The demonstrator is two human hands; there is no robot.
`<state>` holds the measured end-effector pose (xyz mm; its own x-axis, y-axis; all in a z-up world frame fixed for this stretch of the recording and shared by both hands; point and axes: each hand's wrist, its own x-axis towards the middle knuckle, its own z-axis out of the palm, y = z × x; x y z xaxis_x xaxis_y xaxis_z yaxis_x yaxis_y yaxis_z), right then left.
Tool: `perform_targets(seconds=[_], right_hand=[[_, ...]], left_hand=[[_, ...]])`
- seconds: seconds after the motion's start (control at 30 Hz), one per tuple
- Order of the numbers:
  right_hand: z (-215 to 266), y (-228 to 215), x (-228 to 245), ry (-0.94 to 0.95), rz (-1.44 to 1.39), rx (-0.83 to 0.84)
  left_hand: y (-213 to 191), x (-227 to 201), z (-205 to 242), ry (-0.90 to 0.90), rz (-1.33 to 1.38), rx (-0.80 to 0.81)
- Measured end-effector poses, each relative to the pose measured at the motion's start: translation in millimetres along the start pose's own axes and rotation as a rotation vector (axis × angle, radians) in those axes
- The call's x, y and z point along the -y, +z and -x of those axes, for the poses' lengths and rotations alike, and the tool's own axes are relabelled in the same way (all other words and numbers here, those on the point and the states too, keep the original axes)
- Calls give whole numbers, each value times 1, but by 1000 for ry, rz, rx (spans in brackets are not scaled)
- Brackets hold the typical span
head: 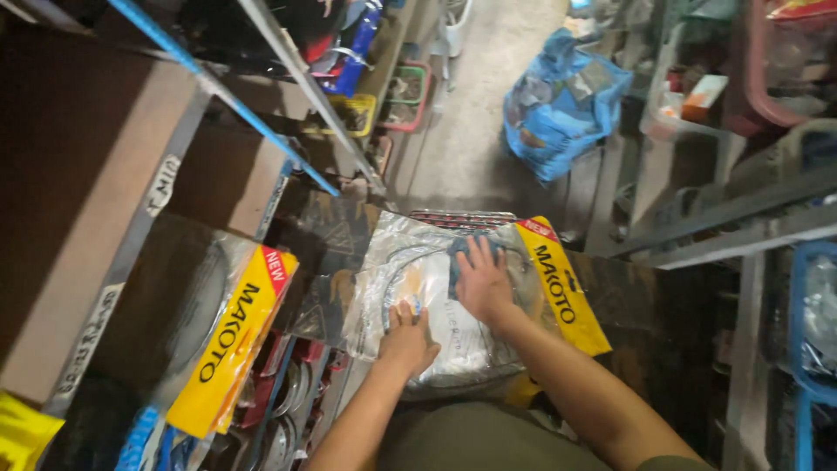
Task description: The person cleans the surface of a plastic-wrapped item labeled 'MAKOTO' using a dark cloth. They wipe the packaging repeatedly with both hands, moving the cloth back and forth across the surface. The person briefly picks up a yellow box from a nearby shelf and places it back down before resuming the wiping action.
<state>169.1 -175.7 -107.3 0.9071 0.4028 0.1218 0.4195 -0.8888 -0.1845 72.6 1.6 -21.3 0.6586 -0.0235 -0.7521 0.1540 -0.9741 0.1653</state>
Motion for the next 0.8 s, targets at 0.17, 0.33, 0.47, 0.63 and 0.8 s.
perform_targets(seconds=[0.17, 0.33, 0.47, 0.63, 0.8], right_hand=[[-5, -2, 47, -173, -3, 118], [0, 11, 55, -289, -6, -32], [-4, 14, 25, -198, 63, -210], [16, -8, -10, 40, 155, -185], [33, -20, -27, 464, 210, 117]], left_hand=[[-19, -1, 12, -5, 6, 39], [6, 11, -28, 13, -20, 18], [6, 11, -62, 84, -59, -1], [-27, 7, -28, 245, -195, 2], [19, 25, -81, 429, -264, -37]])
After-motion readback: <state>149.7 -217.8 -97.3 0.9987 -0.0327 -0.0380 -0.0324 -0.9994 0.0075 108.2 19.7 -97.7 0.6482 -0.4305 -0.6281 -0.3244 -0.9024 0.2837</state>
